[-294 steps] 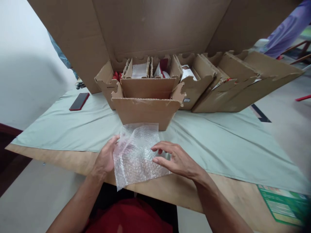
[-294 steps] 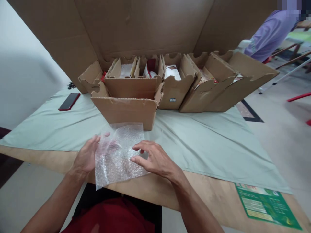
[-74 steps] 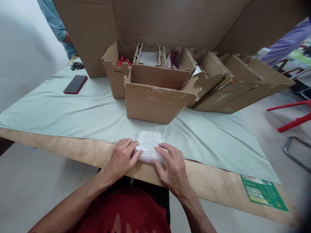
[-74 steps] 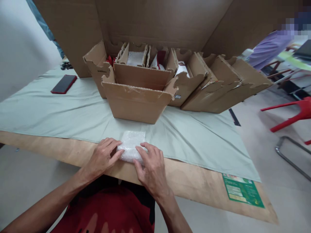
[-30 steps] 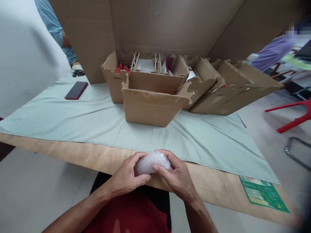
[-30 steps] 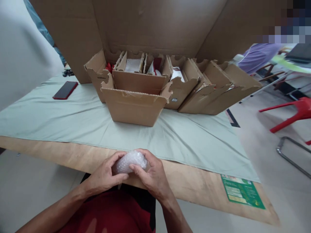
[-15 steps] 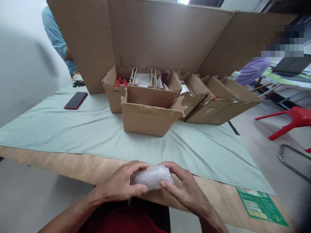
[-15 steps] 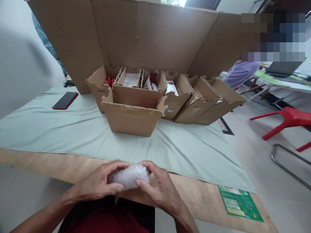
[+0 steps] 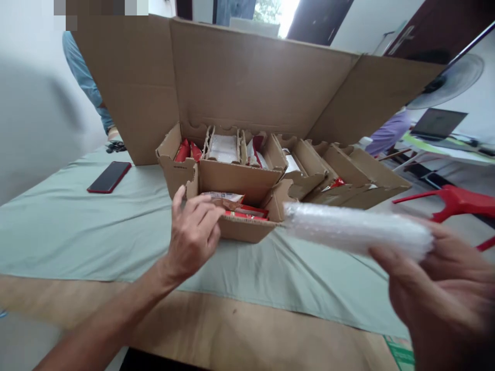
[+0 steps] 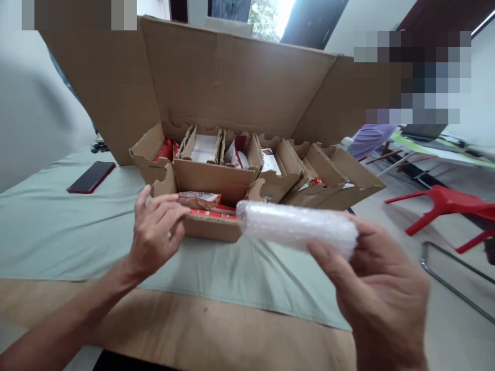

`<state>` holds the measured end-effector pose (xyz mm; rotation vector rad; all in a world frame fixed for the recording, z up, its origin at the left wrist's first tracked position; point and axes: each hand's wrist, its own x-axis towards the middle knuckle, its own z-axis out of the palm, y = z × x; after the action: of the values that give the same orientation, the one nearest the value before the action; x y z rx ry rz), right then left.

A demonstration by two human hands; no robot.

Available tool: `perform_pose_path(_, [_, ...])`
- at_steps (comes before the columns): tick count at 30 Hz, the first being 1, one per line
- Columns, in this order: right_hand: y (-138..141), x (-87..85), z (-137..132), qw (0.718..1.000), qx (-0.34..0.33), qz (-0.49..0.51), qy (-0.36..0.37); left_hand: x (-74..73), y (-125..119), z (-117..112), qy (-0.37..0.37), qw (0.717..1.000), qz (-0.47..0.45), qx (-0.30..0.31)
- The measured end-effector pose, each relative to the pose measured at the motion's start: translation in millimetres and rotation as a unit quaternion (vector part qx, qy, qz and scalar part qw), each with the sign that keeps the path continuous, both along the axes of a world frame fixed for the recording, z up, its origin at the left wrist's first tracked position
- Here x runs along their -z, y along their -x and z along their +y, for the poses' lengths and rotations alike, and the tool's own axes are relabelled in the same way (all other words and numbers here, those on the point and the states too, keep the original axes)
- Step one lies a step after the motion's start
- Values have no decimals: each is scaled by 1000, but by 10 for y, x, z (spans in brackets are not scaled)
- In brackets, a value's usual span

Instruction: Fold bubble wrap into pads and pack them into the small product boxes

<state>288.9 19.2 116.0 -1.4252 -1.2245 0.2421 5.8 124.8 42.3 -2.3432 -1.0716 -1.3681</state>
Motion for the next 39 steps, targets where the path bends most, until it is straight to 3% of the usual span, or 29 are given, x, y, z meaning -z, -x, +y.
perform_pose_path(3, [-16,-224,345,990,-23,-138,-4,189,0,-152,-1,999,-44,11])
perform_pose_path(5, [14,-317,614,962,-72,-261,29,258,2,-185,7,998,-59,18])
perform_pose_path(8, [112,-343,1029,889,-128,-433,69,287,6,-161,14,997,-70,27])
perform_pose_path(13, [287,-188,1587,758,-146,-619,145,302,18,-137,18,996,-78,35])
perform_pose_path(16, [385,-139,1725,677,-135,-692,209,318,22,-146,23,996,-84,38])
perform_pose_path(18, [475,-157,1732,641,-124,-723,227,324,21,-149,24,995,-87,38])
perform_pose_path(22, [709,-188,1715,594,-122,-749,267,330,15,-140,25,995,-92,37])
perform_pose_path(25, [847,-99,1787,575,-156,-744,303,350,13,-122,20,994,-95,40])
perform_pose_path(29, [857,6,1874,575,-184,-729,322,400,20,-106,-2,995,-90,45])
perform_pose_path(31, [759,-36,1808,596,-181,-724,296,417,31,-111,-16,995,-90,41])
perform_pose_path(32, [682,-77,1731,620,-172,-716,269,420,39,-114,-24,995,-95,35])
perform_pose_path(33, [588,-119,1624,658,-153,-701,228,419,50,-115,-32,994,-106,27])
perform_pose_path(36, [239,-154,1175,808,-44,-583,75,412,99,-89,-47,985,-167,6])
perform_pose_path(39, [-82,85,720,915,25,-404,5,436,160,-3,19,972,-236,10])
